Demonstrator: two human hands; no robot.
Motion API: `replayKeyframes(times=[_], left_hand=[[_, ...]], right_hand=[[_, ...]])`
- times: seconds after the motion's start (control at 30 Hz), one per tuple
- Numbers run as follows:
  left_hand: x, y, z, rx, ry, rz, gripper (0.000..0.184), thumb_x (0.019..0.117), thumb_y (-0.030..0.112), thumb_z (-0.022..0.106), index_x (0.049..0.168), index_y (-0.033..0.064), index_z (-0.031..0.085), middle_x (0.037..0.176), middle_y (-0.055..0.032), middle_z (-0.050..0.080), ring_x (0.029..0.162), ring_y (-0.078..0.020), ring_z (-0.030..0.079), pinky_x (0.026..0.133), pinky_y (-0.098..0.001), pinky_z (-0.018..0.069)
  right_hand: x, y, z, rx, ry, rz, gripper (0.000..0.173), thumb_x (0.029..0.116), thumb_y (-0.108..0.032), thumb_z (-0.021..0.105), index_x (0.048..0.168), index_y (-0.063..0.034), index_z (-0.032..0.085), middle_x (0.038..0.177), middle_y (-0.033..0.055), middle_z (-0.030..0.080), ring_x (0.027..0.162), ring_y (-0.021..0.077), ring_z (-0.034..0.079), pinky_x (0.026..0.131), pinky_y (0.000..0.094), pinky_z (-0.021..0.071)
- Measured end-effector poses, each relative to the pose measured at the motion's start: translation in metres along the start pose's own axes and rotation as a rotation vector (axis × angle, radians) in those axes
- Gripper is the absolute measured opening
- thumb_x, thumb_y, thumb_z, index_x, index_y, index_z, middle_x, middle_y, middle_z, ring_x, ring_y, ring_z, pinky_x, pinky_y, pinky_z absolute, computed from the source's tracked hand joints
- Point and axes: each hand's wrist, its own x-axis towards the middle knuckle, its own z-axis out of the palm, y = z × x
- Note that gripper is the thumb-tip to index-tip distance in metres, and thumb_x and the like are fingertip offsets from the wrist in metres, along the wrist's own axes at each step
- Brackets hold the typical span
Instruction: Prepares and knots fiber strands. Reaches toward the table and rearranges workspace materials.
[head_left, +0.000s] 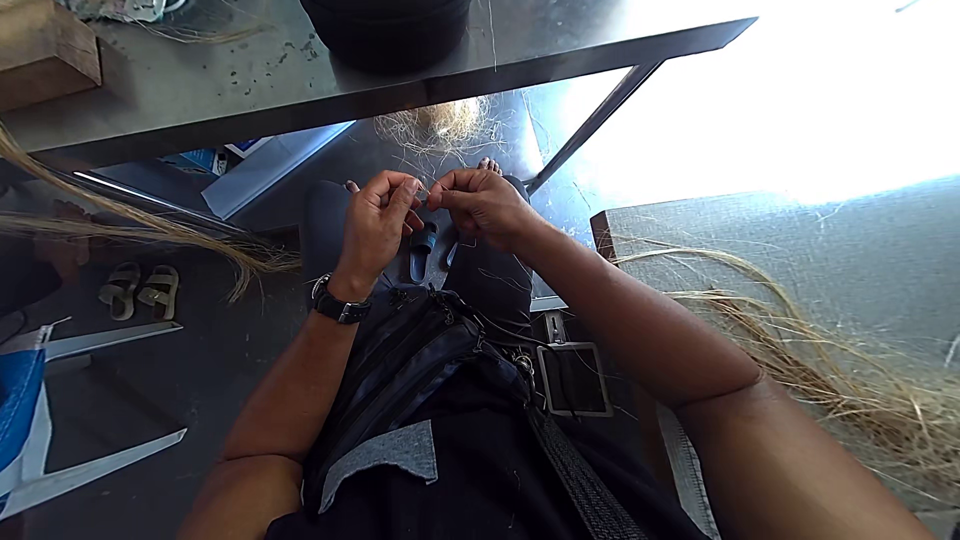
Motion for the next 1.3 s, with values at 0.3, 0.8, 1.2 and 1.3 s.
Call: replayKeyframes(times=[0.3, 0.8, 1.2, 1.3], left_hand=[[-0.001, -0.006, -0.007, -0.002, -0.082, -0.011, 0.016, 0.1050, 0.015, 0.058, 0.108, 0.0037, 0.069, 0.074, -0.0025, 0.062, 0.054, -0.0078, 0.049, 0.046, -0.0200, 0.0375], [0.002, 0.001, -0.046, -0.075, 0.069, 0.023, 0.012, 0.1061, 0.013, 0.052, 0.099, 0.0089, 0.062, 0.068, 0.0036, 0.052, 0.050, -0.0060, 0.044, 0.045, -0.0192, 0.0382], [0.000, -0.003, -0.058, 0.206, 0.291, 0.095, 0.013, 0.1057, 0.018, 0.056, 0.103, 0.0085, 0.064, 0.074, 0.0032, 0.061, 0.054, -0.0065, 0.051, 0.048, -0.0212, 0.0428], [-0.002, -0.006, -0.047, 0.358, 0.313, 0.148, 0.016, 0.1058, 0.019, 0.056, 0.106, 0.0072, 0.066, 0.078, 0.0024, 0.063, 0.059, -0.0054, 0.056, 0.052, -0.0214, 0.0471]], right_hand=[[0.002, 0.001, -0.003, -0.019, 0.026, -0.006, 0.007, 0.1001, -0.006, 0.064, 0.098, -0.0006, 0.068, 0.080, 0.0036, 0.068, 0.046, 0.0019, 0.040, 0.041, 0.0168, 0.0329], [0.005, -0.003, -0.013, -0.103, -0.002, -0.023, 0.012, 0.0984, -0.004, 0.058, 0.088, -0.0032, 0.065, 0.067, 0.0003, 0.058, 0.044, 0.0030, 0.038, 0.040, 0.0181, 0.0309], [0.010, -0.018, -0.036, 0.112, 0.292, 0.018, 0.017, 0.1048, -0.012, 0.049, 0.091, -0.0095, 0.060, 0.060, -0.0040, 0.049, 0.041, 0.0020, 0.031, 0.037, 0.0170, 0.0258], [0.004, -0.017, -0.022, 0.101, 0.108, 0.035, 0.028, 0.1096, -0.020, 0.043, 0.098, -0.0077, 0.066, 0.061, -0.0054, 0.050, 0.041, 0.0020, 0.032, 0.037, 0.0179, 0.0268]])
